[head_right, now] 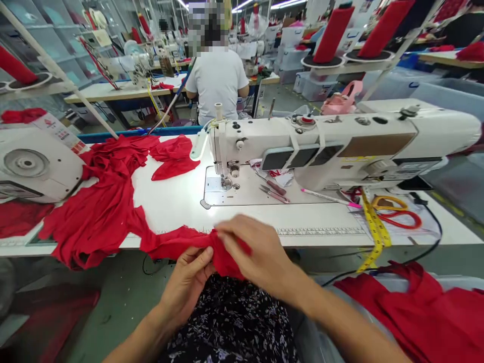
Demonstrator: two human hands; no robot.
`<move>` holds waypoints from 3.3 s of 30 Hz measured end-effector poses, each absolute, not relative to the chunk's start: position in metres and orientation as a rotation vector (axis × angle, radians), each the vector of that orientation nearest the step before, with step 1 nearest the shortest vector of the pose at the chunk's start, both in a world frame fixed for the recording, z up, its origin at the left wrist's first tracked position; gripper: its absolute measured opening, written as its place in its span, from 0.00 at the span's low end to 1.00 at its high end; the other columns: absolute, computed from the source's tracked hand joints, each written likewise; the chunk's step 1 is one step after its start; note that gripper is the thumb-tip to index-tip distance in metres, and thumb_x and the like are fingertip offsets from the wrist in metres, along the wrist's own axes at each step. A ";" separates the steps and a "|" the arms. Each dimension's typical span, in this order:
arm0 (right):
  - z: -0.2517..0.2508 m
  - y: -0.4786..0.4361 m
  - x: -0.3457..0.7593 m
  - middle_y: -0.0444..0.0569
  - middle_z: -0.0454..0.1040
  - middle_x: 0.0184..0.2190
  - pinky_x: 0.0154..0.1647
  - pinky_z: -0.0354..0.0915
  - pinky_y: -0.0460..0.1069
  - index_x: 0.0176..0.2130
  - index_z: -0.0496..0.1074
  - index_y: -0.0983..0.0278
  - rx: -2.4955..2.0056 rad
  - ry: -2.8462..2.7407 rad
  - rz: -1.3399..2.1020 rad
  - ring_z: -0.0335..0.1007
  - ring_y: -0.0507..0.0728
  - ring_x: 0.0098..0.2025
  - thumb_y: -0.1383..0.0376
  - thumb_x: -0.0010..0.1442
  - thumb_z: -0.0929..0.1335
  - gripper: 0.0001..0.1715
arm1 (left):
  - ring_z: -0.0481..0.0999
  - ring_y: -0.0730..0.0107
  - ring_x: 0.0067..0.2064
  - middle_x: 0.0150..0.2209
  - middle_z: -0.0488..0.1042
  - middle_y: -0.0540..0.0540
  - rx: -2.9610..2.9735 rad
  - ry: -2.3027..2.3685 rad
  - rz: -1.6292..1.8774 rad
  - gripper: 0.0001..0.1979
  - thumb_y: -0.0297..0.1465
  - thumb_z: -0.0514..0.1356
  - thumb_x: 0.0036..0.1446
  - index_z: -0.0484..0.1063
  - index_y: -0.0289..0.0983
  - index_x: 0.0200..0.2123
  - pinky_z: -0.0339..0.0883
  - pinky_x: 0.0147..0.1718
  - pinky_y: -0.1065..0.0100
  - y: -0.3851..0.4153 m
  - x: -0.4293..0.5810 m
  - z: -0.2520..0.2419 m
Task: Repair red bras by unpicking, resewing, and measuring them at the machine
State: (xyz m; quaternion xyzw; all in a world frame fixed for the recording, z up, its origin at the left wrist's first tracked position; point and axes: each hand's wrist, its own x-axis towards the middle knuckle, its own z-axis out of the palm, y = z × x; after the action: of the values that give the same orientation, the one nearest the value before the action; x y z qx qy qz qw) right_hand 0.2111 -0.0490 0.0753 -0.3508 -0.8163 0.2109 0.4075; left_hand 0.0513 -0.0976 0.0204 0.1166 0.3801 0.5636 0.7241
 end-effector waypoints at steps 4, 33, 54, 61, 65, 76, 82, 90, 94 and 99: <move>0.034 -0.106 0.224 0.46 0.75 0.37 0.39 0.68 0.48 0.45 0.71 0.61 -1.142 -1.850 0.538 0.72 0.52 0.38 0.71 0.64 0.67 0.09 | 0.78 0.72 0.35 0.31 0.79 0.49 0.258 0.825 1.268 0.09 0.30 0.75 0.45 0.79 0.37 0.30 0.74 0.39 0.70 -0.095 0.067 0.009; 0.083 -0.116 0.316 0.43 0.68 0.32 0.32 0.58 0.46 0.44 0.69 0.63 -1.490 -1.900 1.447 0.60 0.51 0.32 0.55 0.69 0.63 0.14 | 0.72 0.69 0.41 0.37 0.74 0.48 1.742 0.505 0.686 0.08 0.35 0.55 0.67 0.71 0.39 0.38 0.65 0.49 0.62 -0.062 0.095 -0.001; 0.054 -0.110 0.298 0.44 0.70 0.32 0.33 0.63 0.46 0.38 0.68 0.62 -1.427 -2.145 1.138 0.65 0.51 0.32 0.63 0.69 0.62 0.08 | 0.62 0.77 0.25 0.26 0.64 0.54 1.463 0.759 0.633 0.07 0.33 0.58 0.63 0.66 0.38 0.33 0.57 0.25 0.73 -0.078 0.088 -0.009; 0.024 -0.127 0.288 0.48 0.73 0.33 0.26 0.61 0.45 0.43 0.70 0.62 -1.322 -2.296 0.213 0.68 0.52 0.32 0.70 0.66 0.62 0.09 | 0.67 0.70 0.30 0.26 0.70 0.51 2.351 0.646 1.439 0.11 0.18 0.59 0.54 0.72 0.42 0.35 0.62 0.32 0.66 -0.082 0.081 -0.034; 0.009 -0.131 0.290 0.48 0.73 0.32 0.26 0.64 0.45 0.38 0.72 0.60 -1.285 -2.235 0.037 0.68 0.51 0.30 0.71 0.63 0.64 0.09 | 0.70 0.70 0.28 0.23 0.71 0.52 2.463 0.525 1.502 0.14 0.18 0.60 0.51 0.74 0.45 0.30 0.66 0.36 0.62 -0.079 0.075 -0.042; -0.004 -0.128 0.293 0.46 0.76 0.28 0.30 0.71 0.49 0.31 0.72 0.58 -1.119 -2.246 -0.095 0.70 0.53 0.30 0.75 0.60 0.64 0.13 | 0.70 0.73 0.25 0.21 0.69 0.54 2.328 0.586 1.282 0.15 0.23 0.62 0.56 0.78 0.49 0.42 0.65 0.43 0.56 -0.082 0.064 -0.059; -0.012 -0.132 0.290 0.47 0.75 0.30 0.30 0.69 0.51 0.33 0.72 0.57 -1.232 -2.249 0.055 0.69 0.54 0.31 0.72 0.62 0.63 0.13 | 0.67 0.73 0.24 0.20 0.66 0.55 2.546 0.560 1.423 0.15 0.22 0.58 0.57 0.76 0.45 0.44 0.68 0.43 0.57 -0.085 0.068 -0.064; 0.009 -0.099 0.282 0.47 0.71 0.36 0.39 0.66 0.49 0.39 0.72 0.61 -1.316 -1.997 0.972 0.67 0.54 0.38 0.64 0.69 0.63 0.09 | 0.70 0.69 0.37 0.35 0.70 0.47 1.747 0.992 0.850 0.08 0.32 0.55 0.67 0.72 0.39 0.37 0.65 0.35 0.69 -0.085 0.066 -0.022; 0.012 -0.084 0.281 0.45 0.70 0.32 0.32 0.63 0.47 0.37 0.72 0.62 -1.299 -1.882 1.442 0.64 0.51 0.32 0.59 0.69 0.64 0.12 | 0.66 0.73 0.29 0.29 0.68 0.50 1.274 0.949 0.580 0.15 0.42 0.54 0.67 0.69 0.37 0.35 0.60 0.29 0.72 -0.086 0.057 -0.012; 0.009 -0.082 0.276 0.45 0.70 0.32 0.33 0.62 0.46 0.37 0.73 0.63 -1.280 -1.865 1.528 0.64 0.51 0.33 0.58 0.68 0.65 0.12 | 0.60 0.77 0.24 0.25 0.65 0.52 0.978 0.923 0.539 0.20 0.48 0.58 0.62 0.69 0.36 0.34 0.54 0.24 0.74 -0.088 0.053 -0.018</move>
State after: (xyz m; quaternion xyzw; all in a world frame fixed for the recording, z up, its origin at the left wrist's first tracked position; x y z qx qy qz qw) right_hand 0.2764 -0.0816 0.0093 -0.4591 -0.6687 0.5479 0.2046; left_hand 0.0534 -0.0879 -0.0181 0.4474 0.4223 0.2466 0.7488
